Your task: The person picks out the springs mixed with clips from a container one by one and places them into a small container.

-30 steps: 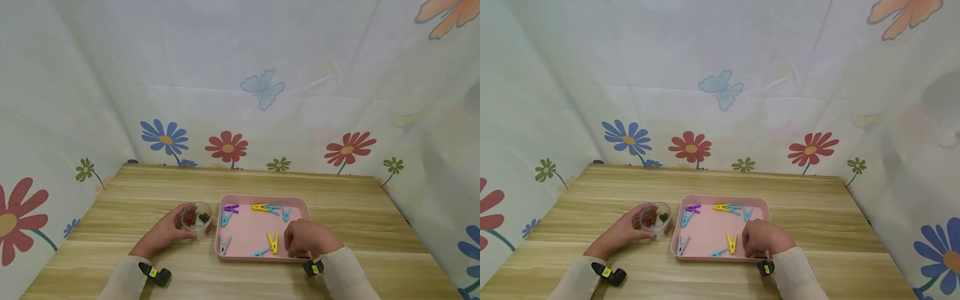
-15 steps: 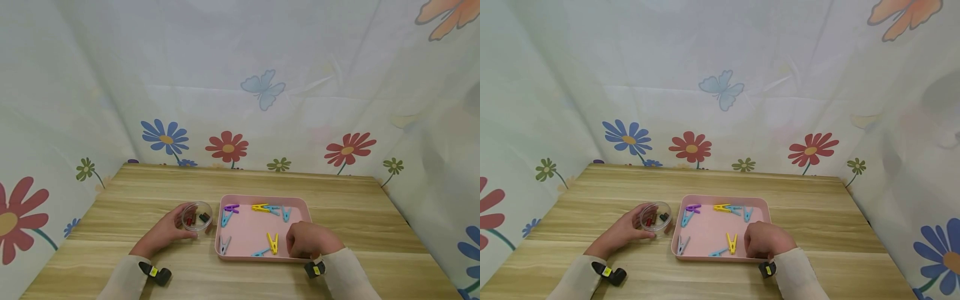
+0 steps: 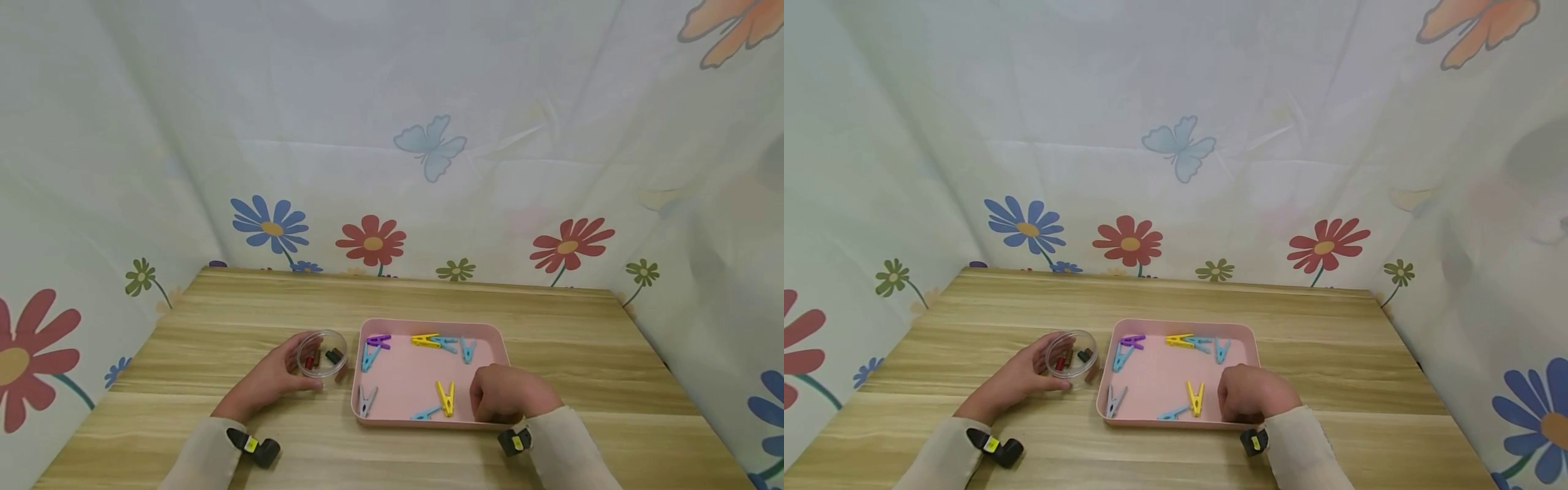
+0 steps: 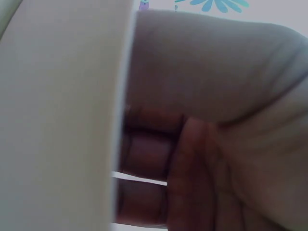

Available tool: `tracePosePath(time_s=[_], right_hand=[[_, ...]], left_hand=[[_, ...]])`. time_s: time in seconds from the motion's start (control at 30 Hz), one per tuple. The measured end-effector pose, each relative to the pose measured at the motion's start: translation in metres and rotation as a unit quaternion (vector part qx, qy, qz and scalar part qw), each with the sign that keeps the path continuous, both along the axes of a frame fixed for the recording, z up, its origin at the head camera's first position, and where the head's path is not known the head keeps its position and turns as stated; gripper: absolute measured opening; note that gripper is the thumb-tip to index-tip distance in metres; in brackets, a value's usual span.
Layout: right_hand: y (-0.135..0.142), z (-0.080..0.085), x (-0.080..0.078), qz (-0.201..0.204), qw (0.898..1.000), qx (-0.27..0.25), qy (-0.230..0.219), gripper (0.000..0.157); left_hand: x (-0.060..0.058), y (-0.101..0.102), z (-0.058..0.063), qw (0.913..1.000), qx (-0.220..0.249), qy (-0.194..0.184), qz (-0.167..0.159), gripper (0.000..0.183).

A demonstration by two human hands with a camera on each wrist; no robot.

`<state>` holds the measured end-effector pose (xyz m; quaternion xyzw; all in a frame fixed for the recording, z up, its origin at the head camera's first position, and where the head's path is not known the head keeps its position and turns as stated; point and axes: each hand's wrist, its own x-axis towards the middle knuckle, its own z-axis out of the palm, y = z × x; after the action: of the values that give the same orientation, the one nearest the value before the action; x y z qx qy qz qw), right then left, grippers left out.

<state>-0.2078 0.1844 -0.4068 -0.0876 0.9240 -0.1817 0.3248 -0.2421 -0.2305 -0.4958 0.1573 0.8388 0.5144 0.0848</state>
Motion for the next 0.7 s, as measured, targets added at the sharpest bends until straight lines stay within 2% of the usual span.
tracePosePath(time_s=[0.37, 0.7], right_hand=[[0.0005, -0.0051, -0.0007, 0.018, 1.0, 0.013, 0.019, 0.01], [0.001, -0.0057, -0.0025, 0.011, 0.999, 0.023, 0.028, 0.01]], left_hand=[[0.0007, 0.0004, 0.0001, 1.0, -0.001, -0.001, 0.004, 0.083], [0.0012, 0.001, 0.0003, 1.0, -0.002, -0.001, 0.006, 0.084]])
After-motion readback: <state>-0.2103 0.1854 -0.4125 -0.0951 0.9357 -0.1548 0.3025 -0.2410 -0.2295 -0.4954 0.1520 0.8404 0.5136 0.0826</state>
